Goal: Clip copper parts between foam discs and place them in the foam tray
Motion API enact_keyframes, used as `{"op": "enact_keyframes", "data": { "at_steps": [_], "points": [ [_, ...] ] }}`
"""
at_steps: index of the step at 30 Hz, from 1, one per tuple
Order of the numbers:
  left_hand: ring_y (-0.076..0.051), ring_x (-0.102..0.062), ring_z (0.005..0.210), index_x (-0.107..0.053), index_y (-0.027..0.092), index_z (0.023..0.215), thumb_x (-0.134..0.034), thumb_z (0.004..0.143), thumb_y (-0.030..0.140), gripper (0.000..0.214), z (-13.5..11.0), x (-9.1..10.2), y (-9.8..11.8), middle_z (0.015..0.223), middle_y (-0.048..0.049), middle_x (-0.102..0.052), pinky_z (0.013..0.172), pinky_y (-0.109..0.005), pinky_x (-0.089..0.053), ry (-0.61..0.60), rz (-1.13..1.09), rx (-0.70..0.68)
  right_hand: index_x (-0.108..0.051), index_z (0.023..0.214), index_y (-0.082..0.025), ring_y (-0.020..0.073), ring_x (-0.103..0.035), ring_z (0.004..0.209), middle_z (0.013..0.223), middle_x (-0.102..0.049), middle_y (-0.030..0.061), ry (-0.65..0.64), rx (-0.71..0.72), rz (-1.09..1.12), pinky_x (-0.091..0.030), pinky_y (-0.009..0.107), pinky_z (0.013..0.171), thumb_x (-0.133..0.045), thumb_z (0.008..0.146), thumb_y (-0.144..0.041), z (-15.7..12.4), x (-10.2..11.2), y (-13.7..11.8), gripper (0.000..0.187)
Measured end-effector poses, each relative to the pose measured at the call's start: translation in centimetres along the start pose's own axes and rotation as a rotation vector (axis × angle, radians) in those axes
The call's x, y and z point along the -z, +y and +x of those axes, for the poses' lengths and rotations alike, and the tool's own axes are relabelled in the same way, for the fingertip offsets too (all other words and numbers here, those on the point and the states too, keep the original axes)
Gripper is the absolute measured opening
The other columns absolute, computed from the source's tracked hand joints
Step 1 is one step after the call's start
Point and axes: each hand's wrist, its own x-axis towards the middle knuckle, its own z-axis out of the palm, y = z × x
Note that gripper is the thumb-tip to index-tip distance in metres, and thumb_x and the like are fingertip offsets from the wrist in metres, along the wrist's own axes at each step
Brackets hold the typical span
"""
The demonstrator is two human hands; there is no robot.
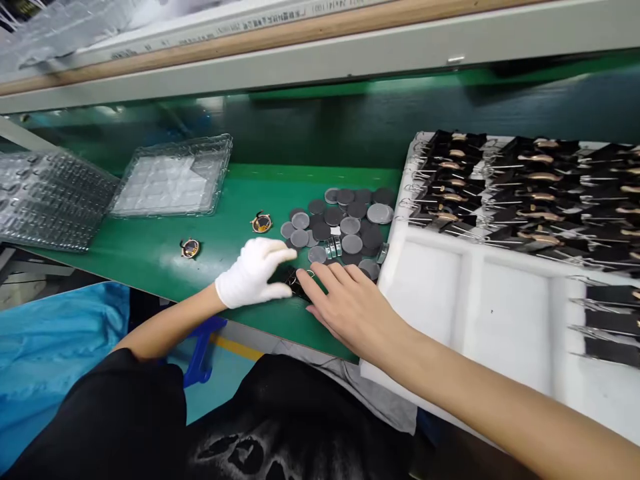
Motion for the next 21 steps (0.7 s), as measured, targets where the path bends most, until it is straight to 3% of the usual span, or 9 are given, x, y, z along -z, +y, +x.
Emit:
{"op": "enact_keyframes", "data": {
  "at_steps": [2,4,6,9,12,15,18,21],
  "points": [
    [-0.036,-0.060,0.122,-0.063,0.017,0.139,-0.054,0.097,0.069,0.067,0.6,1.3,-2.3,0.134,-0.0191,-0.064,0.101,-0.049,-0.046,0.038,0.064,0.140,-0.061,0.138,-0.007,0.0326,-0.065,0.099,0.124,-0.070,0.0195,-0.004,-0.026,-0.012,-0.045,0.043,0.076,-0.059,0.105,-0.035,0.2,-0.4,0.1,0.044],
    [-0.039,-0.058,0.126,-0.055,0.016,0.148,-0.060,0.095,0.063,0.072,1.4,2.6,-4.9,0.144,-0.0209,-0.058,0.102,-0.051,-0.046,-0.023,0.135,0.268,-0.065,0.131,-0.009,0.0320,-0.064,0.098,0.118,-0.071,0.0183,0.006,-0.078,-0.033,-0.043,0.042,0.076,-0.055,0.107,-0.038,0.2,-0.5,0.6,0.039],
    [-0.038,-0.059,0.123,-0.055,0.017,0.148,-0.064,0.093,0.060,0.071,2.4,3.3,-7.3,0.145,-0.0187,-0.059,0.100,-0.049,-0.049,-0.158,0.130,0.294,-0.068,0.123,-0.011,0.0313,-0.063,0.096,0.114,-0.072,0.0174,0.033,-0.158,-0.072,-0.041,0.042,0.076,-0.051,0.108,-0.036,0.2,-0.6,1.5,0.034],
    [-0.031,-0.066,0.112,-0.067,0.020,0.127,-0.067,0.090,0.055,0.051,3.8,3.4,-9.5,0.127,-0.0116,-0.067,0.094,-0.041,-0.052,-0.258,0.002,0.284,-0.066,0.130,-0.009,0.0341,-0.061,0.101,0.119,-0.071,0.0189,0.038,-0.297,-0.118,-0.040,0.043,0.078,-0.056,0.106,-0.032,0.8,-0.9,3.2,0.035],
    [-0.027,-0.070,0.101,-0.069,0.019,0.114,-0.074,0.083,0.055,0.048,4.7,2.6,-9.9,0.116,-0.0098,-0.069,0.089,-0.037,-0.054,-0.225,-0.062,0.275,-0.065,0.135,-0.011,0.0360,-0.063,0.106,0.122,-0.071,0.0170,-0.035,-0.388,-0.018,-0.039,0.044,0.080,-0.069,0.099,-0.032,1.8,-1.7,5.0,0.042],
    [-0.027,-0.070,0.106,-0.068,0.018,0.117,-0.072,0.087,0.046,0.042,4.7,1.4,-9.4,0.121,-0.0114,-0.070,0.093,-0.037,-0.054,-0.111,-0.053,0.271,-0.069,0.128,-0.019,0.0339,-0.066,0.109,0.122,-0.074,0.0117,-0.089,-0.395,0.164,-0.040,0.044,0.084,-0.075,0.095,-0.029,2.2,-2.3,6.5,0.034],
    [-0.025,-0.071,0.109,-0.068,0.019,0.126,-0.065,0.094,0.033,0.035,4.1,0.3,-8.4,0.121,-0.0106,-0.074,0.096,-0.037,-0.054,-0.014,-0.092,0.314,-0.069,0.119,-0.020,0.0330,-0.069,0.111,0.118,-0.077,0.0109,-0.026,-0.389,0.289,-0.041,0.046,0.091,-0.080,0.092,-0.030,2.0,-2.4,7.6,0.031],
    [-0.021,-0.073,0.099,-0.068,0.019,0.129,-0.065,0.093,0.032,0.038,4.3,0.2,-6.6,0.115,-0.0079,-0.078,0.094,-0.034,-0.057,0.124,-0.290,0.441,-0.070,0.112,-0.020,0.0287,-0.074,0.097,0.100,-0.079,0.0071,0.072,-0.400,0.436,-0.047,0.045,0.091,-0.084,0.089,-0.033,1.6,-2.0,8.3,0.030]
  ]
}}
